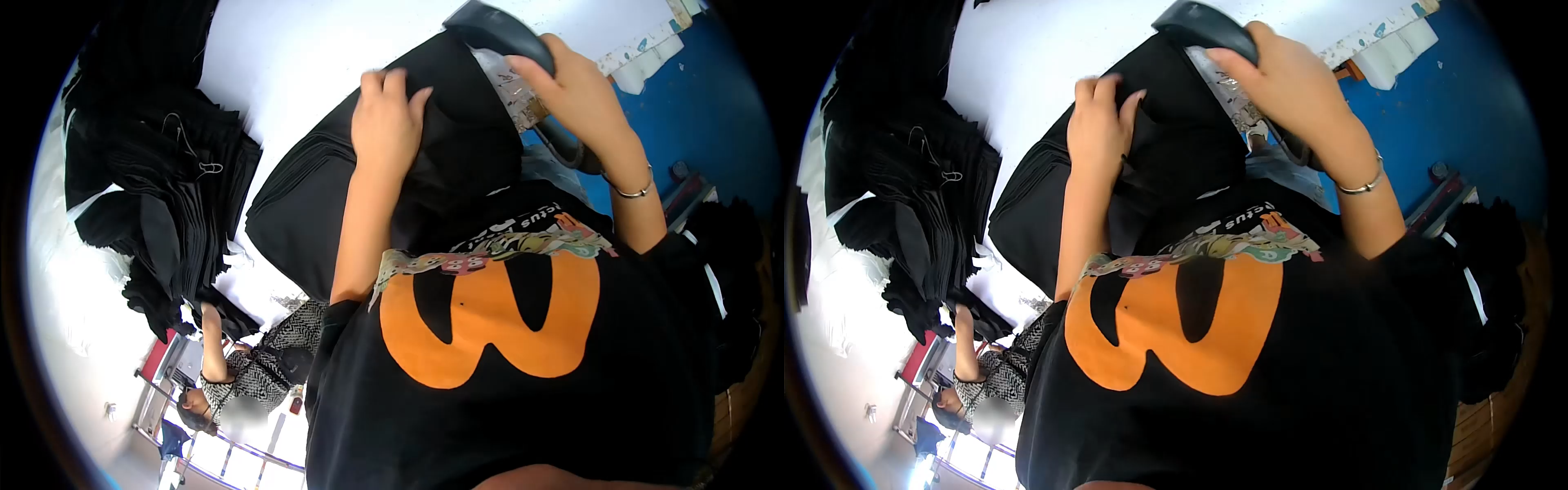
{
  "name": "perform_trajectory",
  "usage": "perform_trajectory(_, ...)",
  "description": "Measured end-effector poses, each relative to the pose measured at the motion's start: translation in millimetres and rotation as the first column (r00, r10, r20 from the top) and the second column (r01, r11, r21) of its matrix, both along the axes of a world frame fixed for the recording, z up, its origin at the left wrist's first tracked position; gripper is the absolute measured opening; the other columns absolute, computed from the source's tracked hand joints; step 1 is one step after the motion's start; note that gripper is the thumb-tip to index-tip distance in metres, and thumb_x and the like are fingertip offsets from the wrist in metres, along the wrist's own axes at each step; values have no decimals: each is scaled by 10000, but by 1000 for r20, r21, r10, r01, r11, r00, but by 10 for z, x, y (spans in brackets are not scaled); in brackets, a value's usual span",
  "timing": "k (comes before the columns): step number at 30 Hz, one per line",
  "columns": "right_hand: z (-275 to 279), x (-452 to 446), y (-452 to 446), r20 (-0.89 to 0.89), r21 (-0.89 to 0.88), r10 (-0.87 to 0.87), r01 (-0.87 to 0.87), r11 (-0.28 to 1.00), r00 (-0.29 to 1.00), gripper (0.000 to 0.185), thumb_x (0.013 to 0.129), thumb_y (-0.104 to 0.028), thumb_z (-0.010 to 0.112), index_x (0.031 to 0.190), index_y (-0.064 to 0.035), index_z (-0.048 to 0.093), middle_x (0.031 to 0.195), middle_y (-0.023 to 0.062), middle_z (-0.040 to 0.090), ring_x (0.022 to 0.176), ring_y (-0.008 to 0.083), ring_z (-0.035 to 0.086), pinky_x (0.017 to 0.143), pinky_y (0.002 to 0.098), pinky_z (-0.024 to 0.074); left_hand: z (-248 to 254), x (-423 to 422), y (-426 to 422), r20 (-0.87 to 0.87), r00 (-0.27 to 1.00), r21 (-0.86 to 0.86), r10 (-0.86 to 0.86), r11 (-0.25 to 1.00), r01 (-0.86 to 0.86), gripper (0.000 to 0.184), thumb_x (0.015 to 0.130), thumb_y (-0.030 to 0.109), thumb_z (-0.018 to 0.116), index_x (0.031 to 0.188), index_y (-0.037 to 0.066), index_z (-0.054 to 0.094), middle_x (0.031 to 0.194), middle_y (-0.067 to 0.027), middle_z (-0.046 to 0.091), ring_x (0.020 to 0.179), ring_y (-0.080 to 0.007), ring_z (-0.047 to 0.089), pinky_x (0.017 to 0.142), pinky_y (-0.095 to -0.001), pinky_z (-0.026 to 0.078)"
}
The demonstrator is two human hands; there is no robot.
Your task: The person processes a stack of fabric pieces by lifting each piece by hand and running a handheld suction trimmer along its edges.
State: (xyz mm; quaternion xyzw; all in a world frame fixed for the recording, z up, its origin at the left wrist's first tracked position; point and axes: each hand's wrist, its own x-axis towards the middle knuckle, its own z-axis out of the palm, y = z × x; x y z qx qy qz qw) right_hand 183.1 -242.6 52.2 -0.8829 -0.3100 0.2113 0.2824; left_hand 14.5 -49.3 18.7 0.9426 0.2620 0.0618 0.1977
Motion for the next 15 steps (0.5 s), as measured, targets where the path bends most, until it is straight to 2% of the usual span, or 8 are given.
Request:
perform_trajectory(2, 53, 56, -221, -225, 70, -102, 120, 990, 969, 591, 946, -558, 616, 982, 31, 638, 690, 147, 643, 642, 255, 664, 593, 371, 512, -241, 279, 38, 158, 977, 273, -146, 957, 99, 367, 828, 376, 802, 959, 59, 672, 939, -91, 641, 833, -306, 637, 771, -470, 491)
perform_trajectory(3, 80, 72, -323, -362, 82, -145, 186, 979, 921, 601, 945, -564, 617, 966, 37, 636, 673, 109, 631, 631, 200, 648, 581, 342, 505, -270, 348, 43, 157, 975, 264, -154, 958, 109, 367, 828, 376, 802, 959, 59, 672, 939, -91, 641, 833, -306, 637, 771, -470, 491)
perform_trajectory(5, 2, 112, -532, -463, 84, -156, 218, 972, 872, 607, 944, -573, 617, 950, 34, 639, 662, 86, 614, 613, 169, 630, 563, 317, 496, -271, 472, 92, -71, 995, -43, -74, 997, 71, 442, 736, 422, 864, 936, 75, 677, 928, -88, 645, 846, -296, 617, 842, -473, 458)
perform_trajectory(6, -9, 137, -560, -558, 99, -147, 241, 965, 817, 614, 942, -582, 617, 934, 32, 642, 651, 63, 598, 596, 138, 611, 546, 293, 486, -262, 503, 119, -83, 996, -200, -22, 980, 5, 426, 687, 334, 913, 919, 70, 673, 928, -97, 649, 852, -294, 622, 830, -435, 481)
perform_trajectory(9, -122, 122, -308, -551, 66, -13, 59, 996, 834, 428, 1001, -446, 602, 951, -22, 633, 622, 7, 525, 502, 98, 516, 475, 259, 416, -487, 402, 190, 179, 983, -443, 48, 896, 37, 331, 710, 185, 901, 908, 61, 667, 929, -93, 657, 865, -263, 632, 825, -395, 503)
perform_trajectory(10, -272, 103, -152, -473, 177, 42, 48, 983, 880, 433, 1003, -447, 598, 939, -21, 639, 610, 4, 522, 490, 93, 512, 466, 260, 415, -499, 394, 198, 227, 974, -442, 9, 892, 95, 268, 742, 87, 859, 910, 39, 656, 900, -90, 663, 869, -231, 639, 820, -358, 516)
perform_trajectory(13, -294, 90, 137, -424, 321, 19, 131, 938, 905, 436, 1007, -445, 592, 931, -20, 653, 591, 1, 519, 473, 87, 506, 457, 261, 416, -380, 452, 159, 132, 987, -545, 92, 838, -6, 258, 762, 113, 851, 922, 35, 664, 854, -75, 663, 867, -231, 644, 833, -367, 505)
perform_trajectory(15, -148, 164, 103, -461, 344, -43, 223, 912, 887, 435, 1009, -442, 590, 936, -19, 662, 585, 2, 519, 467, 85, 505, 457, 260, 418, -187, 523, 126, 6, 998, -404, 58, 913, -51, 287, 764, 157, 860, 942, 33, 673, 831, -67, 663, 848, -230, 638, 832, -352, 489)
